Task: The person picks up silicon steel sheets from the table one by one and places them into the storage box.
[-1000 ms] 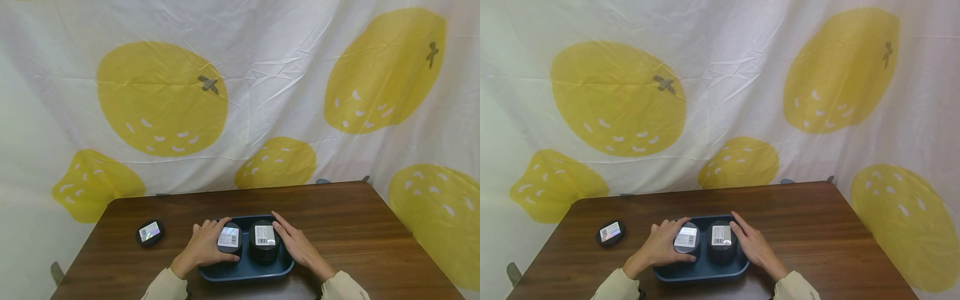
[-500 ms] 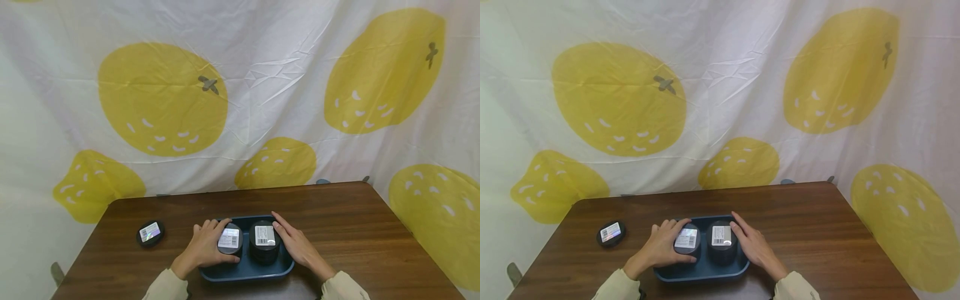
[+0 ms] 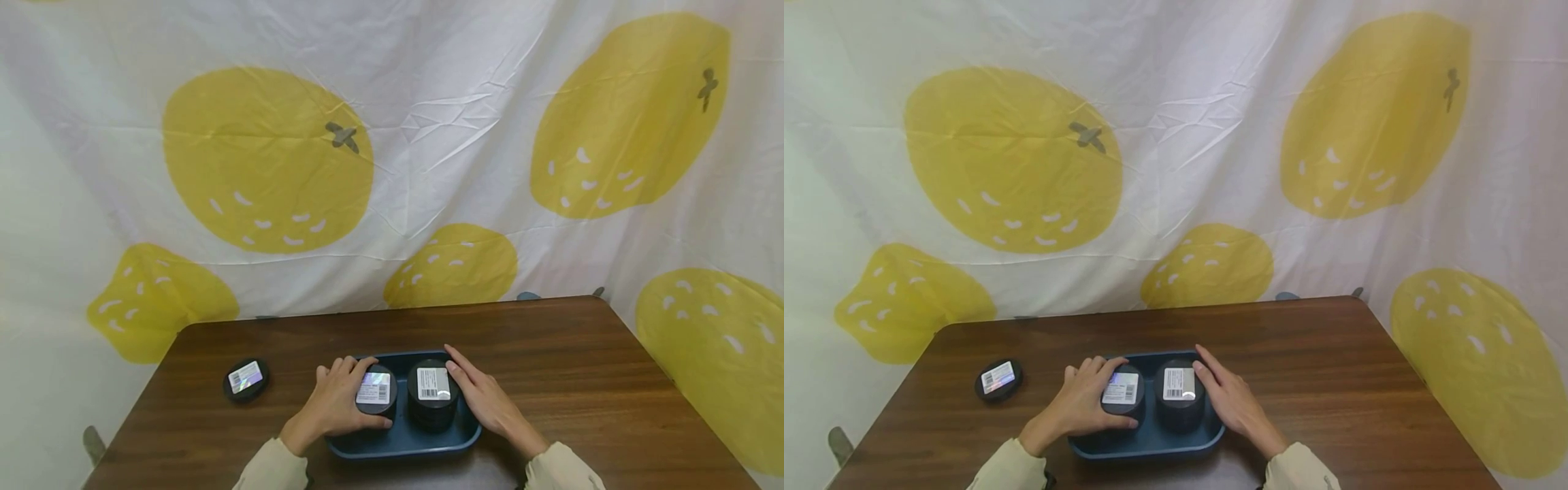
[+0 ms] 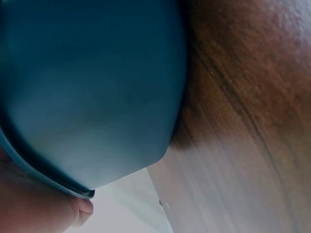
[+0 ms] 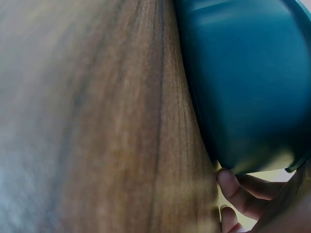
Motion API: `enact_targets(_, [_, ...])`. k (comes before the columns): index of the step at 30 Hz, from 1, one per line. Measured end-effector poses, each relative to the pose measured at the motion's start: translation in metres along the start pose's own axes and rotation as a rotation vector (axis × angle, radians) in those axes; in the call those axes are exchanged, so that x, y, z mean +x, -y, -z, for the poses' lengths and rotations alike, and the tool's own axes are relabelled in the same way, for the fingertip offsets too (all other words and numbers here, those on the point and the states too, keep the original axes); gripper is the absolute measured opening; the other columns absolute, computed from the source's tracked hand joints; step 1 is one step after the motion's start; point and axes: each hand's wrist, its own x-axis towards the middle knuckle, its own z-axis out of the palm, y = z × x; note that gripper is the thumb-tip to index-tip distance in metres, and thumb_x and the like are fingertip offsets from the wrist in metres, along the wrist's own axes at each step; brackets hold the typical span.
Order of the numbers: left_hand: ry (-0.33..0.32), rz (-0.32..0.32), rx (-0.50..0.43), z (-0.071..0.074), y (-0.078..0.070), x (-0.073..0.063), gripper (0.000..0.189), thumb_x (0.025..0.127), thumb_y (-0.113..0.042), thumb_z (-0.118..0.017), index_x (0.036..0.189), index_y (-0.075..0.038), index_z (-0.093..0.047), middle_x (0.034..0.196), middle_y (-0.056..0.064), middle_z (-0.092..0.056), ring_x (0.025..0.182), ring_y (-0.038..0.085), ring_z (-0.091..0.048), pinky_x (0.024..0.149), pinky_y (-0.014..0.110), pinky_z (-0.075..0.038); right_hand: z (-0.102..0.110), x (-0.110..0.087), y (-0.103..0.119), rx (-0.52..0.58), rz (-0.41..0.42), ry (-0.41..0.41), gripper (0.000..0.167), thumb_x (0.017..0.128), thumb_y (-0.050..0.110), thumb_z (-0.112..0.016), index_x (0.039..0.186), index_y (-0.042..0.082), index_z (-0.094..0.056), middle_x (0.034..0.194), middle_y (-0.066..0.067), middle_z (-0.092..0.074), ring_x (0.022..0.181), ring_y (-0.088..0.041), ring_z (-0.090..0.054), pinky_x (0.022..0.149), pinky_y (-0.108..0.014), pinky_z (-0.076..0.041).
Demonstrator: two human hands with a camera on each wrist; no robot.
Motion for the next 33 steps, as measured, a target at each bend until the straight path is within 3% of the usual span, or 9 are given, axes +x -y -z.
enact_targets(33, [0.045,0.026,0.01,-0.0014,0.002,0.002,0.104,0.058,-0.078,-0.075,0.137,-0.015,-0.054,0.11,0.004,-0.056,0.099,0.019,-0.049,0.074,0.039,-0.027,0.0002,0.0002,0.0013,-0.004,-0.001,-0.001,0.062,0.1,0.067,-0.028,0.153,0.036,-0.037,0.153,-0.009,-0.044,0.137,-0.041,-0.044,0.107,-0.066,-0.031])
